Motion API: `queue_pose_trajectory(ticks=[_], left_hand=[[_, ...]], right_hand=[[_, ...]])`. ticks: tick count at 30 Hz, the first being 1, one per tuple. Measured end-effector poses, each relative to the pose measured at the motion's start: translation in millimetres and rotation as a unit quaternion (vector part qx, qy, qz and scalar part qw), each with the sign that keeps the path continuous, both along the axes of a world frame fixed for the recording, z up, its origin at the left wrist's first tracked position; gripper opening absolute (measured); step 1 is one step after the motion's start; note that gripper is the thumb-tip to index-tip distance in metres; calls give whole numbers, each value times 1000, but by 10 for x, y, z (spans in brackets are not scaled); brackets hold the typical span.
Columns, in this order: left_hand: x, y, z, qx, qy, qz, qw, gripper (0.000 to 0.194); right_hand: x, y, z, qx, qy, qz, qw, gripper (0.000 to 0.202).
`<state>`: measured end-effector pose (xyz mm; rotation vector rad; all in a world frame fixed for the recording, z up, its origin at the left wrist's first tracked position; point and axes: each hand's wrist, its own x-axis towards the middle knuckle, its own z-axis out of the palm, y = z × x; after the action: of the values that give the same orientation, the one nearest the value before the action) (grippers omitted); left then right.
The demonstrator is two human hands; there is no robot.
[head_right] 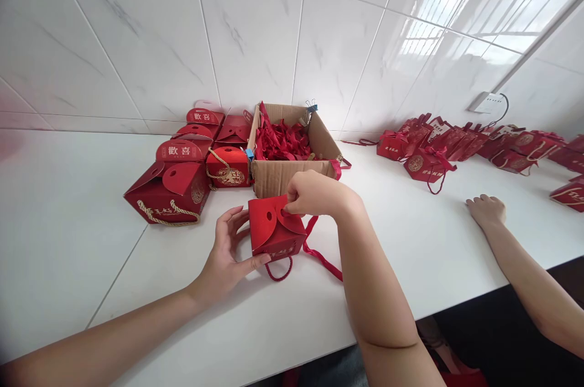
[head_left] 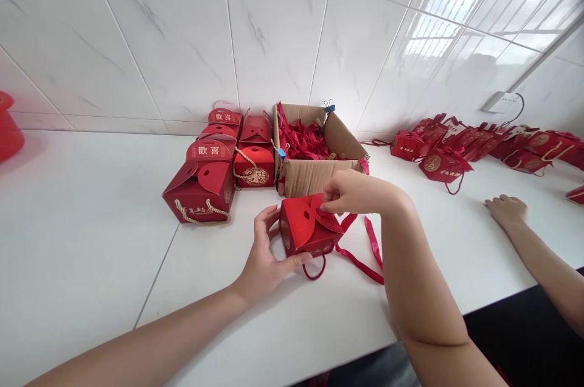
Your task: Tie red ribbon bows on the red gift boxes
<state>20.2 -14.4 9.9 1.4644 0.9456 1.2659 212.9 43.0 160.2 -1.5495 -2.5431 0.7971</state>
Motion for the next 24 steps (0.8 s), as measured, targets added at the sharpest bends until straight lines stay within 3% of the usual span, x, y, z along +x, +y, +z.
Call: queue_pose_trajectory(ticks=[5, 17, 24], left_hand=[[7, -6, 21, -7, -7, -1, 1000, 82], [1, -3, 22, -4, 4, -5, 1000, 81], [-2, -4, 39, -5, 1, -8, 1000, 79]], right_hand=[[-33, -17, -8, 20, 44, -3, 999, 13], [-30, -131, 103, 44, 37, 6, 998, 10], [-67, -124, 106, 13, 19, 24, 999, 10]])
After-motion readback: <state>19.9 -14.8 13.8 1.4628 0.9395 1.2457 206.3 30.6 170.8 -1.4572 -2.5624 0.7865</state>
